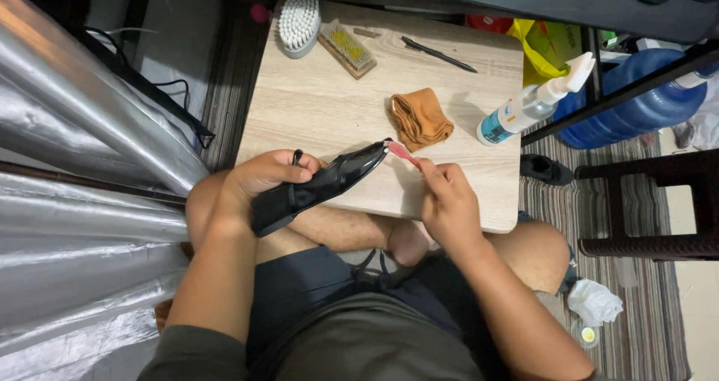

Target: The person cleans and polishes a black dress shoe using a toothbrush to apply a substance, then buffs it with a cloth and a wooden-handled brush.

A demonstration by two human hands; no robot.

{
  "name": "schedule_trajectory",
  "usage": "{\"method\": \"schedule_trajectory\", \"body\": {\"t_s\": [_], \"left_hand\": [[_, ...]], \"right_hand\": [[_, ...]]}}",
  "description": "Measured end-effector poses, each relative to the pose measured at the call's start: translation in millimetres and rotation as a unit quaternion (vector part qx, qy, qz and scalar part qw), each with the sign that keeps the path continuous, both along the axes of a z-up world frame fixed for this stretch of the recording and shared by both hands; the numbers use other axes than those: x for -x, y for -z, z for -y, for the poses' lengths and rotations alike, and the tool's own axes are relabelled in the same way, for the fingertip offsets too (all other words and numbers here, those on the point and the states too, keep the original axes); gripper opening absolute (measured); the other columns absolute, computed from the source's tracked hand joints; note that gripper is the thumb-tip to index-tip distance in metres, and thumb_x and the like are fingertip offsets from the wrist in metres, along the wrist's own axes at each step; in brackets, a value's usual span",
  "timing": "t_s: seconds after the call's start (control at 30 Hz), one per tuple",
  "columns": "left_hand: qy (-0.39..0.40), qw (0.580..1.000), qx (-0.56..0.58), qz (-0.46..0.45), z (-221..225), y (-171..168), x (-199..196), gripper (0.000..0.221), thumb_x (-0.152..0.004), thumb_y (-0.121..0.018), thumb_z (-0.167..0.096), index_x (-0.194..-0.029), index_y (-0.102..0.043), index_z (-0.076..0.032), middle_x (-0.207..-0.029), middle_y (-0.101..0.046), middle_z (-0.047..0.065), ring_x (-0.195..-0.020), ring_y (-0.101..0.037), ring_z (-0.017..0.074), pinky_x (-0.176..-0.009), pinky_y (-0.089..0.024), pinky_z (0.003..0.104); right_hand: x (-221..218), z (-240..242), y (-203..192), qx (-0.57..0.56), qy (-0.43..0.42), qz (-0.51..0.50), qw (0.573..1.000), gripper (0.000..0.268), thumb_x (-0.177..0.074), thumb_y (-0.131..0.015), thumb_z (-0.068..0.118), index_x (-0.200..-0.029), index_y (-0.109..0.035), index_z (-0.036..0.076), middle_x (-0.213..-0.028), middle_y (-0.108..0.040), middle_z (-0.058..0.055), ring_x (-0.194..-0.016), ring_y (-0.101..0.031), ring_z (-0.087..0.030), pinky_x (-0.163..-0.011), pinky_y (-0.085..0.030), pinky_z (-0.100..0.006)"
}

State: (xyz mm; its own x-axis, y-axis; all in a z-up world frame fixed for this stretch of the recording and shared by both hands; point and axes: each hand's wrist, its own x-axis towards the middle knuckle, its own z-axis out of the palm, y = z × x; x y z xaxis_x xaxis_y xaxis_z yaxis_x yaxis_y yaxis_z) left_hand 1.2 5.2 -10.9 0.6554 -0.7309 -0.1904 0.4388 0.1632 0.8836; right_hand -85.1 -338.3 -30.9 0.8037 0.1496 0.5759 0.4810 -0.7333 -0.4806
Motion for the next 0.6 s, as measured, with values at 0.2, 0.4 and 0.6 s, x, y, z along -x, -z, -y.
{"method": "schedule_trajectory", "body": {"t_s": [0.2, 0.4, 0.6], "left_hand": [[0.004, 1.000, 0.002, -0.009, 2, 1, 1, 0.013, -0.090, -0.071, -0.009, -0.082, -0.063, -0.004, -0.055, -0.049, -0.006, -0.044, -0.048, 0.0047, -0.041, -0.035, 0.016], [0.003, 1.000, 0.012, -0.014, 5, -13, 3, 0.012, -0.090, -0.071, -0.009, -0.082, -0.063, -0.004, -0.055, -0.049, -0.005, -0.043, -0.048, 0.0049, -0.040, -0.036, 0.016], [-0.004, 1.000, 0.001, -0.022, 0, 11, -2, 0.012, -0.089, -0.072, -0.007, -0.083, -0.062, -0.004, -0.054, -0.049, -0.005, -0.042, -0.048, 0.0053, -0.039, -0.036, 0.016]], "right_hand": [[31, -36, -15, 0.026, -0.070, -0.039, 0.996, 0.037, -0.089, -0.061, 0.005, -0.123, -0.073, 0.015, -0.088, -0.063, -0.013, -0.076, -0.066, -0.041, -0.068, -0.054, -0.048], [7, -5, -11, -0.006, -0.014, 0.008, 1.000, 0.045, -0.090, -0.055, -0.004, -0.130, -0.072, 0.009, -0.096, -0.062, -0.013, -0.083, -0.066, -0.035, -0.075, -0.055, -0.038], [31, -35, 6, 0.040, -0.067, -0.011, 0.997, 0.042, -0.084, -0.063, 0.006, -0.124, -0.073, 0.016, -0.092, -0.063, -0.009, -0.078, -0.066, -0.037, -0.072, -0.056, -0.046]]}}
